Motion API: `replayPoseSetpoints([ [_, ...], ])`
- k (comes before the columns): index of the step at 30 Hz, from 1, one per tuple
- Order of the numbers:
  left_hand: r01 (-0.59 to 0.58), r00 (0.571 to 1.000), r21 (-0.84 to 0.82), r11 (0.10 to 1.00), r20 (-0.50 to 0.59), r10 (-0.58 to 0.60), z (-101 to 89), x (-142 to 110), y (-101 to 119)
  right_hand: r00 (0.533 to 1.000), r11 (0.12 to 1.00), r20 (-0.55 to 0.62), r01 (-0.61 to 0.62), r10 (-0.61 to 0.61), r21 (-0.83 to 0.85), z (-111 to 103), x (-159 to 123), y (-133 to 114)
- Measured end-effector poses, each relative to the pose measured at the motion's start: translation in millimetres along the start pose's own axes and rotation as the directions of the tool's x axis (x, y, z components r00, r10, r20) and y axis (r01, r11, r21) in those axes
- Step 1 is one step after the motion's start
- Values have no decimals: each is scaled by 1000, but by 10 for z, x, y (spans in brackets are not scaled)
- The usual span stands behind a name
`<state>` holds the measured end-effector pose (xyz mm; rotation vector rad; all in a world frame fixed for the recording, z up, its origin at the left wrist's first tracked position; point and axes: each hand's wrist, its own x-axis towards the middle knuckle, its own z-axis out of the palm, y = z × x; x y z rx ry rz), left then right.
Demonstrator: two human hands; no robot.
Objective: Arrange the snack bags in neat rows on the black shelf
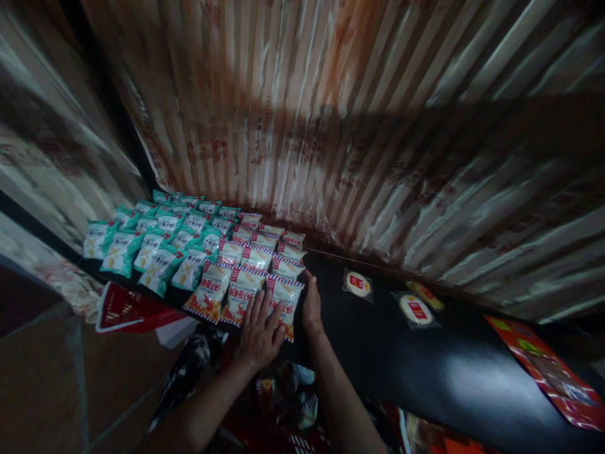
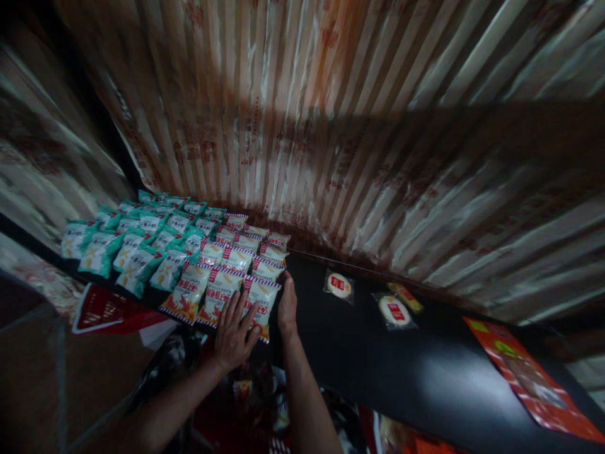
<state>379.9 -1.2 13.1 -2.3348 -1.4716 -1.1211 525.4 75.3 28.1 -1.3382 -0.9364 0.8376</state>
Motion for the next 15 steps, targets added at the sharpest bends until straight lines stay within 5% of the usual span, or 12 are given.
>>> replayPoseSetpoints([
  [7, -11, 1000, -8, 1000, -12, 11, 7, 5, 3, 989, 992, -80, -127, 125, -22, -38, 440, 171],
  [15, -14, 1000, 10, 1000, -25, 14, -2, 20, 8, 996, 993, -26, -83, 81, -84, 30, 737, 238],
])
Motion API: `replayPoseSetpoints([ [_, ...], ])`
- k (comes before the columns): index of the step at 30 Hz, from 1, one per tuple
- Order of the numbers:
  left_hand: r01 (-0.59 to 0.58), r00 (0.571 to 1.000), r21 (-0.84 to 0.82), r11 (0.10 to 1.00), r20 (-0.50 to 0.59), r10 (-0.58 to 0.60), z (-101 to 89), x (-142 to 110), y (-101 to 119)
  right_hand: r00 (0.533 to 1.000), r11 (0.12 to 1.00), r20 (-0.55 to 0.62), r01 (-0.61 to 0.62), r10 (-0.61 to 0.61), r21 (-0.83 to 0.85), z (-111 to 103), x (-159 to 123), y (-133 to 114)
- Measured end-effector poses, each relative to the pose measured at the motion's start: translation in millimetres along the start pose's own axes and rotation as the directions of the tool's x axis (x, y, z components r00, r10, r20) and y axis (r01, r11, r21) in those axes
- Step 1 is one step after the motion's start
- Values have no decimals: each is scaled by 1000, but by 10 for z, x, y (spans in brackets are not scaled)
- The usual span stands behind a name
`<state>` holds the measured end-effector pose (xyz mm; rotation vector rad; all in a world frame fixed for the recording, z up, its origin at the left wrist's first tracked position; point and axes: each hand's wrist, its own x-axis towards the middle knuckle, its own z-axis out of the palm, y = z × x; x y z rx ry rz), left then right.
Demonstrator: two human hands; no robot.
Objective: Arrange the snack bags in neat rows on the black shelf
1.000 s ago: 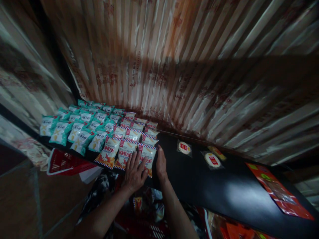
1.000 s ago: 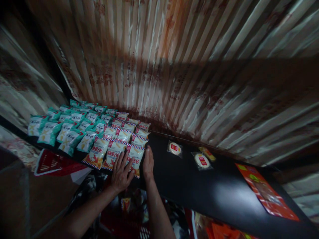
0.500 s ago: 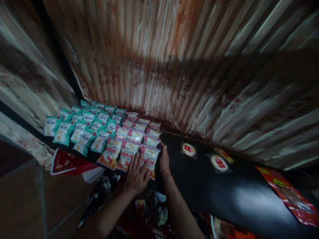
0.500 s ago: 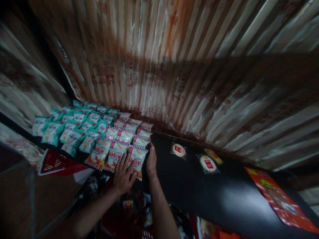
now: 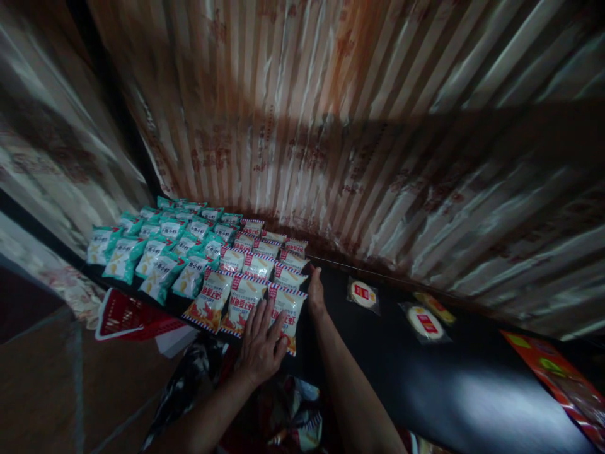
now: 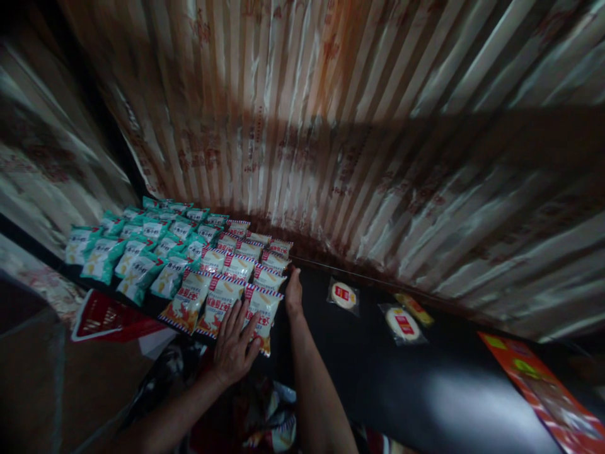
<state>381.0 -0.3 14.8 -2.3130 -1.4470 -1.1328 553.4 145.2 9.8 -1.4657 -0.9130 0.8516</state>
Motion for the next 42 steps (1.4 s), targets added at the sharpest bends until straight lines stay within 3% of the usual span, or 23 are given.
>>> replayPoseSetpoints([
  [16, 6, 1000, 16, 1000, -20, -5, 5, 11, 2, 997, 996, 13, -71, 72, -47, 67, 219, -29],
  [26, -2, 1000, 16, 1000, -25, 2, 10, 20, 7, 993, 993, 6, -116, 116, -18, 32, 130, -128],
  [32, -6, 1000, 16, 1000, -15, 6, 19, 2, -2, 997, 982, 12, -77, 76, 175, -41, -180, -104],
  [42, -16, 1000, 20, 1000, 24, 15, 24, -61, -24, 974, 958, -182, -78, 132, 275, -213, -1170, -173],
])
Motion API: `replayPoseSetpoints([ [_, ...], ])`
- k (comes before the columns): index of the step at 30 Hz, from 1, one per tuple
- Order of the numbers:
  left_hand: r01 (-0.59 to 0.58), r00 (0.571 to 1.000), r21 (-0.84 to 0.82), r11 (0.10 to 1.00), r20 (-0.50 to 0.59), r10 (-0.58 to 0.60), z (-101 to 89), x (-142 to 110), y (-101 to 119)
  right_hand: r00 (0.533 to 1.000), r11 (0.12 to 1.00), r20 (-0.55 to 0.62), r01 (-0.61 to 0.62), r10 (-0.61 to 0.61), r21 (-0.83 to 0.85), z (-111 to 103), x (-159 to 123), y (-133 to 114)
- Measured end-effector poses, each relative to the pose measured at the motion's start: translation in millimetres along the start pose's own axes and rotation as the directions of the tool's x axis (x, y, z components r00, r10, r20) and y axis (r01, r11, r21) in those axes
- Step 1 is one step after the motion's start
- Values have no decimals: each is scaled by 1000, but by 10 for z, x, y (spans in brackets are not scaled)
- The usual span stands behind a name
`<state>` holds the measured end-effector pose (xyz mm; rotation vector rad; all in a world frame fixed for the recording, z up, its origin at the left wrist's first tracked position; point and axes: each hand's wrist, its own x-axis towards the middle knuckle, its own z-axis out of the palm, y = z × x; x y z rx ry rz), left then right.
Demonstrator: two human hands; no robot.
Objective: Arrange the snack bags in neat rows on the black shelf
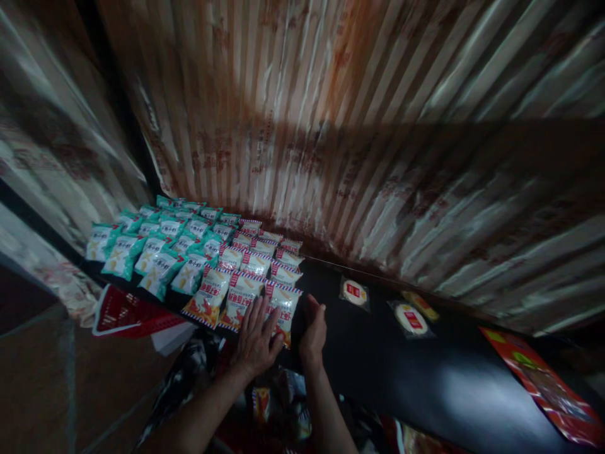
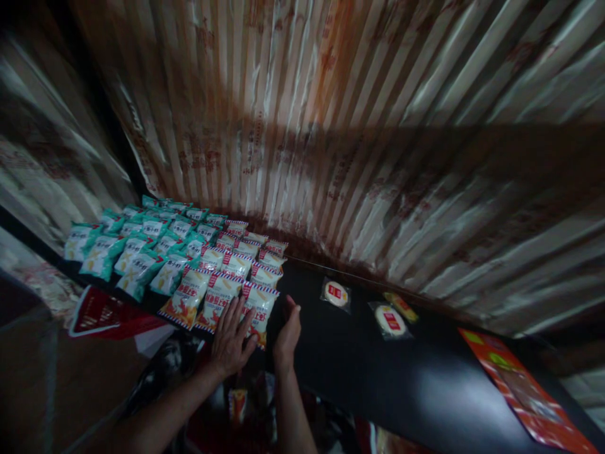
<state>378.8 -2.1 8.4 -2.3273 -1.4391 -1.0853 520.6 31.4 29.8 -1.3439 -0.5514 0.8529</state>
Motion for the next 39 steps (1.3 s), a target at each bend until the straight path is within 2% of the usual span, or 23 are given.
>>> replayPoseSetpoints([
  [2, -6, 1000, -12, 1000, -8, 6, -3, -6, -3, 1000, 998, 3, -19, 19, -55, -90, -184, 69],
  [6, 4, 1000, -20, 1000, 15, -4, -2, -13, -6, 994, 988, 96, 68, -55, -137, -212, -438, 210],
  [13, 18, 1000, -16, 1000, 12, -18, 9, -25, 0, 945, 918, 288, 242, -151, -313, -188, -561, 173],
  [18, 11, 1000, -1, 1000, 0, -11, 16, -25, -7, 937, 857, 264, 323, -230, -400, -197, -615, 227],
  [22, 10, 1000, 5, 1000, 13, -10, 10, -25, -2, 912, 800, 287, 398, -292, -450, -222, -674, 294],
  [27, 28, 1000, -15, 999, 11, -28, 8, -21, 6, 916, 758, 296, 393, -271, -521, -222, -670, 312],
  [39, 25, 999, -33, 999, -29, -26, 16, -20, -3, 893, 689, 275, 449, -356, -569, -199, -627, 360],
])
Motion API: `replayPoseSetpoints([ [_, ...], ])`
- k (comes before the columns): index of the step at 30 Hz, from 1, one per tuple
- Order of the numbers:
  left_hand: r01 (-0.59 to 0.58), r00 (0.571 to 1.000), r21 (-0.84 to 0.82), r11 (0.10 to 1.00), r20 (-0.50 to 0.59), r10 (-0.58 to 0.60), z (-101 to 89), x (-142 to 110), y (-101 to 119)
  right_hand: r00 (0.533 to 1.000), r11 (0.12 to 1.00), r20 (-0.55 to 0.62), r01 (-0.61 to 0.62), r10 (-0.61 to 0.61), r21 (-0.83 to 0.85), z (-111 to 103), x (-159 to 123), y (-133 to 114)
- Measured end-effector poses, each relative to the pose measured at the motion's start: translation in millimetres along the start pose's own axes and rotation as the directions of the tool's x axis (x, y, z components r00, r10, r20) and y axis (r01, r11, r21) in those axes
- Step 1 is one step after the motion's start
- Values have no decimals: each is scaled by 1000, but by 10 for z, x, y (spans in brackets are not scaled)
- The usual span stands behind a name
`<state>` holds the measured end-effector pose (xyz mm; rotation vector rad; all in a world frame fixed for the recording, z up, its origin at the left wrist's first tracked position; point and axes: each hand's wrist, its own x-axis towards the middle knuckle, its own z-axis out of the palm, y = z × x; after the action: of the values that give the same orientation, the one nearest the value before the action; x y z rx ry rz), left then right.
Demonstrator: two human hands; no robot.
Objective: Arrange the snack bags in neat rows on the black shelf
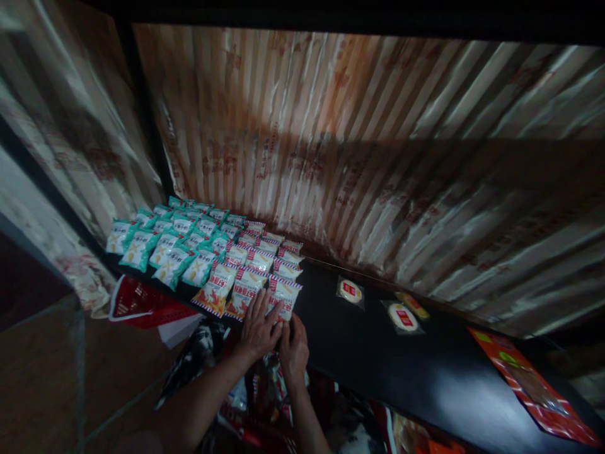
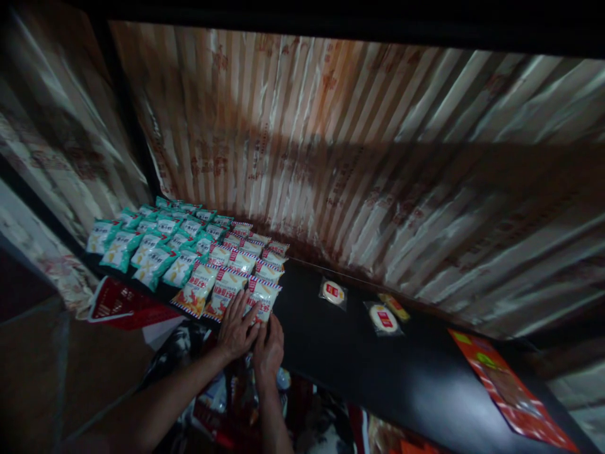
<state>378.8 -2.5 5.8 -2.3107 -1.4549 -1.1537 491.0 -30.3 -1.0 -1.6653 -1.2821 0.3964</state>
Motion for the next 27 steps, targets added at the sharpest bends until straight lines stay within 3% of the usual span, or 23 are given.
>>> replayPoseSetpoints([
  [10, -21, 999, -12, 1000, 29, 22, -100, -24, -13, 999, 997, -5, -38, 39, 61, -41, -20, 28],
  [21, 8, 998, 23, 1000, 59, -9, -284, -496, -49, 999, 999, 27, 29, -28, -21, -21, -15, -40],
  [27, -24, 990, 1, 1000, 142, 24, -375, -521, -38, 995, 993, -30, -88, 91, 82, -50, -46, -76],
])
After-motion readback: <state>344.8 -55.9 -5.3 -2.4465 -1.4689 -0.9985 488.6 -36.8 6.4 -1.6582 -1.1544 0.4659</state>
